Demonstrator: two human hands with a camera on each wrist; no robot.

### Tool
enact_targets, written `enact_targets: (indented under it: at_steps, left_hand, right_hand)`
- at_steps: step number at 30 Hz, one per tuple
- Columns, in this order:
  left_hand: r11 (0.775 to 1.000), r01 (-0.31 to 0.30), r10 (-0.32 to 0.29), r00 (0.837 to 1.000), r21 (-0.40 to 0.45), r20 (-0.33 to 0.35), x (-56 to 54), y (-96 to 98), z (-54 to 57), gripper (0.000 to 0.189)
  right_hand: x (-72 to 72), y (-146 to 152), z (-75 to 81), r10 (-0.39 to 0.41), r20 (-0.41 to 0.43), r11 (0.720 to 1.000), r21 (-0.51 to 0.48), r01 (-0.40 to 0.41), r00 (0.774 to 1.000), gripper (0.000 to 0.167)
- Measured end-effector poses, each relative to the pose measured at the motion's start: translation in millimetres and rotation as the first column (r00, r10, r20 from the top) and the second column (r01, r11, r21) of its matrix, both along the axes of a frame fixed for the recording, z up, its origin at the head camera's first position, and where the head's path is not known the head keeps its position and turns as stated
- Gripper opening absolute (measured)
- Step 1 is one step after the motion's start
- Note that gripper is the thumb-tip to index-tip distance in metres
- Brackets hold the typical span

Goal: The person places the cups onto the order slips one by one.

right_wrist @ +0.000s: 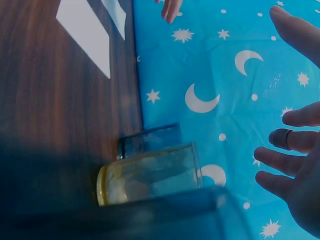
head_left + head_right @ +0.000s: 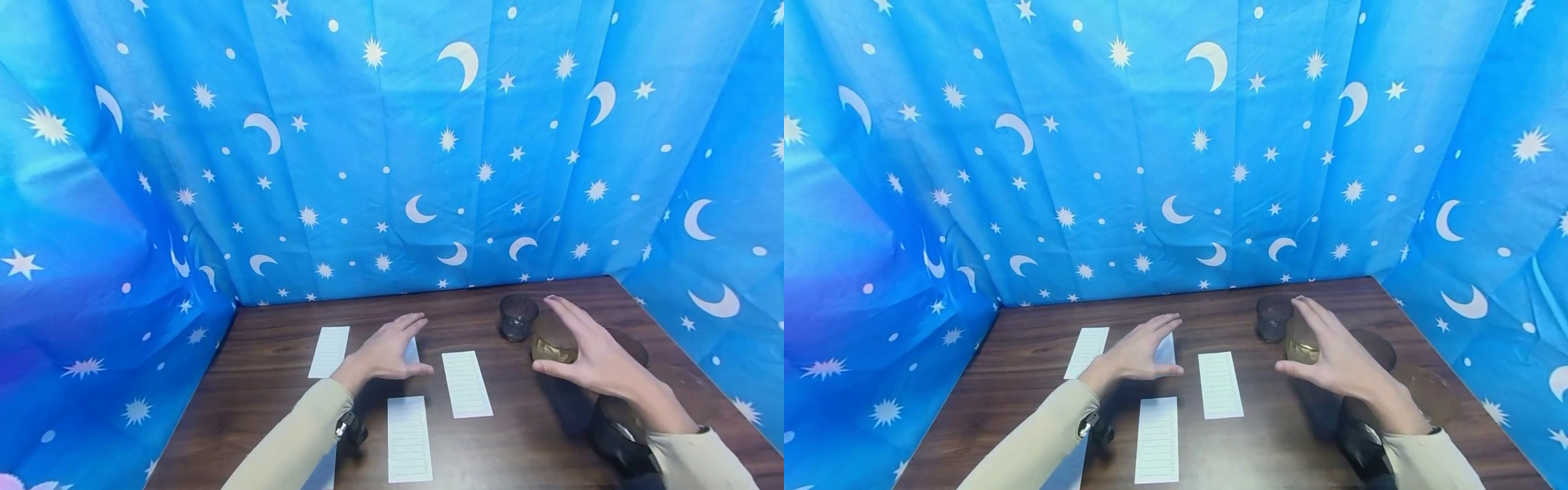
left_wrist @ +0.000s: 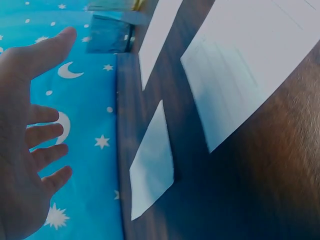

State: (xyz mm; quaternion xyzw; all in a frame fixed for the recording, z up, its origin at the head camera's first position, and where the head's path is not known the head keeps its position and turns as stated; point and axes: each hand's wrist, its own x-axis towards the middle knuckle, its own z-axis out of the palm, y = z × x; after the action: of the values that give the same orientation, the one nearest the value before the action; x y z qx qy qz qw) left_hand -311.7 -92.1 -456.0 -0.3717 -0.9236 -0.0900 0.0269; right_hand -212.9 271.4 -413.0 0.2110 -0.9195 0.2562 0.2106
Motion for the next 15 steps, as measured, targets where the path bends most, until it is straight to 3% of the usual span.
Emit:
enact_targets:
  at_steps: [15]
  left_hand:
    - [0.997, 0.020, -0.019, 1.000, -0.078, 0.010, 3.7, 26.7, -23.5, 0.097]
  right_hand:
    - [14.9, 13.1, -13.3, -0.034, 0.025, 0.999, 0.003, 0.034, 0.999, 0.106]
